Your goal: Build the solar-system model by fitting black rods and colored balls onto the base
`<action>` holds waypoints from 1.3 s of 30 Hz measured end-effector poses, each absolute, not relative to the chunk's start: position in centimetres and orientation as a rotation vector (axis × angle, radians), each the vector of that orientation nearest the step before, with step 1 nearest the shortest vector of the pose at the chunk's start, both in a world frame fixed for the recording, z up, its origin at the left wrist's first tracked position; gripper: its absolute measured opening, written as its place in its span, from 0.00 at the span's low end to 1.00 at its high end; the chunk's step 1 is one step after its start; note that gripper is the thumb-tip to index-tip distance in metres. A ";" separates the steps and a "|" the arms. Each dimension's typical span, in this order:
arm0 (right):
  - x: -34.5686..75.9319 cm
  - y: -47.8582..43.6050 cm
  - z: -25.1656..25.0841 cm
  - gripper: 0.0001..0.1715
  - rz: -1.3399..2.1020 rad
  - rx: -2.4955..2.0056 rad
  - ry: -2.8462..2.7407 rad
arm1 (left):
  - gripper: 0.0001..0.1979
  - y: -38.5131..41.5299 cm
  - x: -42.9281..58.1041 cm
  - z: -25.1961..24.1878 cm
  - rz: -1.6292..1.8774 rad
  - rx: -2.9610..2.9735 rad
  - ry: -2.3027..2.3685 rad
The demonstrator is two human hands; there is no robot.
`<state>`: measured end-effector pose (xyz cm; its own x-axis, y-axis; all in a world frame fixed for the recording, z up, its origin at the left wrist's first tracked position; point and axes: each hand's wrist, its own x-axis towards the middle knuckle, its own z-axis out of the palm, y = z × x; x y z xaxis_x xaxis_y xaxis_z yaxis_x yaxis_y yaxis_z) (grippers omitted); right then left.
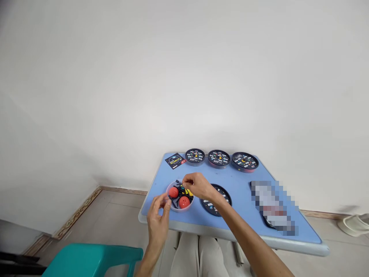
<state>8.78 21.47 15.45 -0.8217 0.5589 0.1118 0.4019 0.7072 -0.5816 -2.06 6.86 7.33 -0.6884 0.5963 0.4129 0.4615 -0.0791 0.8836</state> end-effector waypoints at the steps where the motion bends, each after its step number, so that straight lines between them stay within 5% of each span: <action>1: 8.8 21.0 15.1 0.13 0.940 -0.694 -2.564 | 0.18 7.3 -2.0 8.0 1.893 1.085 1.948; 4: 8.2 19.7 14.3 0.13 1.156 -0.517 -2.455 | 0.20 8.9 -1.7 9.2 1.934 0.874 1.665; 10: 6.6 20.3 13.7 0.17 0.392 -1.060 -2.750 | 0.16 9.6 -2.4 9.2 2.041 0.712 1.540; 23: 5.5 19.8 12.4 0.12 0.192 -1.164 -2.839 | 0.16 9.5 -3.0 8.4 2.020 0.683 1.412; 32: 6.7 20.9 14.3 0.14 0.497 -1.166 -2.513 | 0.18 9.1 -3.2 8.8 2.025 0.648 1.396; 39: 9.1 18.4 14.4 0.15 1.589 -0.764 -1.597 | 0.15 7.8 -0.9 10.9 1.837 0.806 1.332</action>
<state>9.14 18.40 14.43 -0.5452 0.8330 0.0942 -0.0898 0.0537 -0.9945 -0.90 7.79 10.88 -0.5476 0.8334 0.0750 -0.1879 -0.2098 0.9595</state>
